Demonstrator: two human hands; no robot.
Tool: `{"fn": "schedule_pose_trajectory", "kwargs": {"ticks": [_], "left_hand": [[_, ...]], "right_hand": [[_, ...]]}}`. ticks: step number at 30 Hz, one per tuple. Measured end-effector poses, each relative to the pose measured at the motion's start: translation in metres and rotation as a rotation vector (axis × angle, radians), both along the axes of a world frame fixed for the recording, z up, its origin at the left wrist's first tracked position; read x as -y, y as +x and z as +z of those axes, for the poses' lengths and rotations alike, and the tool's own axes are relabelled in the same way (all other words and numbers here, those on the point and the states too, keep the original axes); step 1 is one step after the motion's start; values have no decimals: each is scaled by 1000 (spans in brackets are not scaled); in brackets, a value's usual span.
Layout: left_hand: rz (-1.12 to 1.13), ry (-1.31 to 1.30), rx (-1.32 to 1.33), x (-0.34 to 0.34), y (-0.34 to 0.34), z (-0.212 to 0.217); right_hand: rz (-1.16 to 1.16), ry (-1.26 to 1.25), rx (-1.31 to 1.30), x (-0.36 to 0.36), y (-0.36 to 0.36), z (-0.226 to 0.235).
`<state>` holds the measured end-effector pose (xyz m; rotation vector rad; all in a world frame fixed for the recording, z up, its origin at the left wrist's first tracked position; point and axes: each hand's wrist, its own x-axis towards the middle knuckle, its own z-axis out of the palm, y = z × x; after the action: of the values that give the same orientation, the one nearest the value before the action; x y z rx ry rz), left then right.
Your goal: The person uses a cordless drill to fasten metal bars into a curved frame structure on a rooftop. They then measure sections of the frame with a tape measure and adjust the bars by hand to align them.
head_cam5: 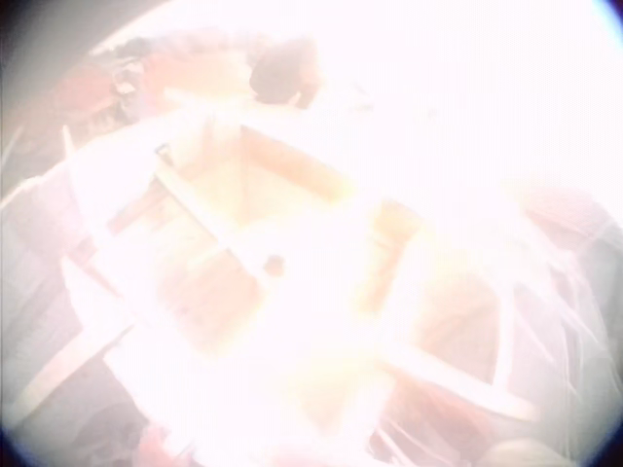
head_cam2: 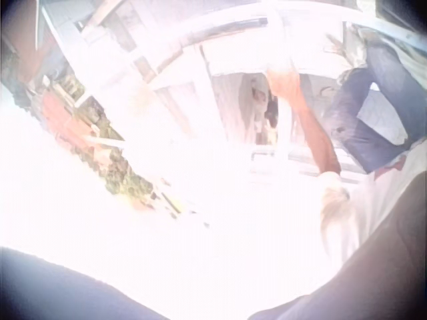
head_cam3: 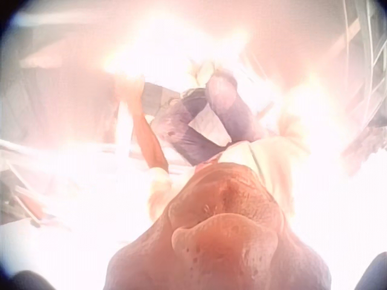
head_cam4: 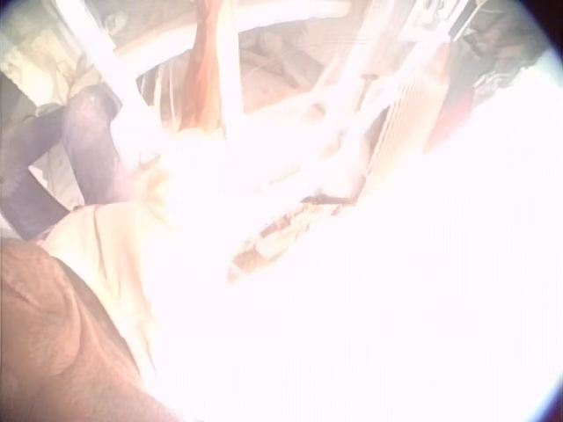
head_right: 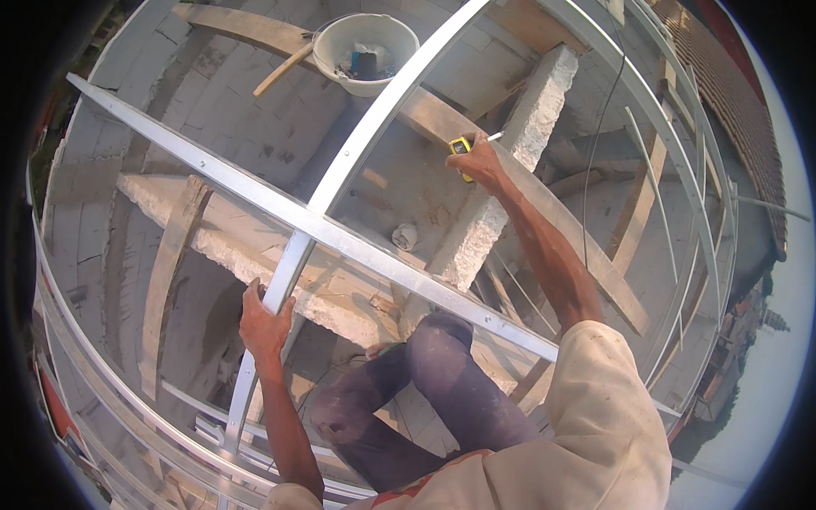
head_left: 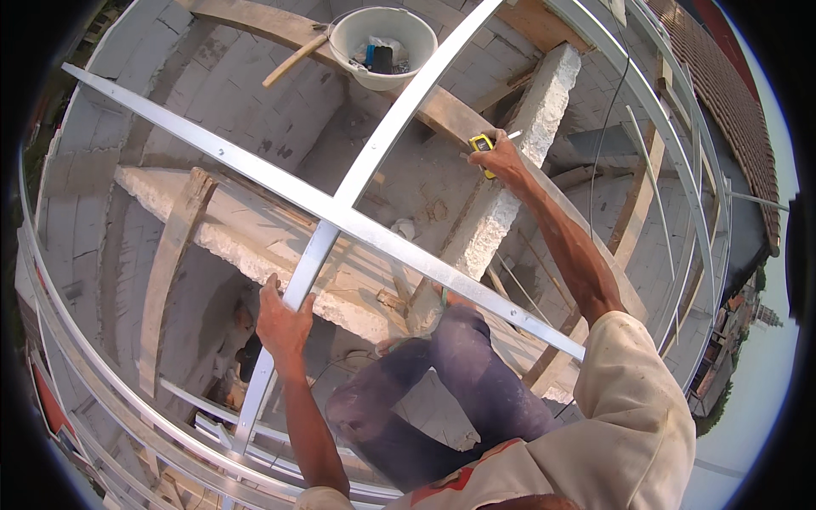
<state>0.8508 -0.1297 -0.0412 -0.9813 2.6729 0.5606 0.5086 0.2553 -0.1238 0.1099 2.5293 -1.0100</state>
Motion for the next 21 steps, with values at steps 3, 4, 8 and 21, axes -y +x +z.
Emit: {"fn": "schedule_pose_trajectory", "kwargs": {"ticks": [3, 4, 8, 21], "left_hand": [[11, -68, -7, -2, 1, -3], [5, -73, -23, -3, 2, -4], [7, -89, -62, -4, 1, -12], [78, -149, -183, -11, 10, -21]], "right_hand": [[31, 3, -82, -11, -30, -55], [92, 46, -200, -12, -41, -73], [318, 199, -471, -19, -85, -142], [466, 292, -604, -21, -102, -197]]}}
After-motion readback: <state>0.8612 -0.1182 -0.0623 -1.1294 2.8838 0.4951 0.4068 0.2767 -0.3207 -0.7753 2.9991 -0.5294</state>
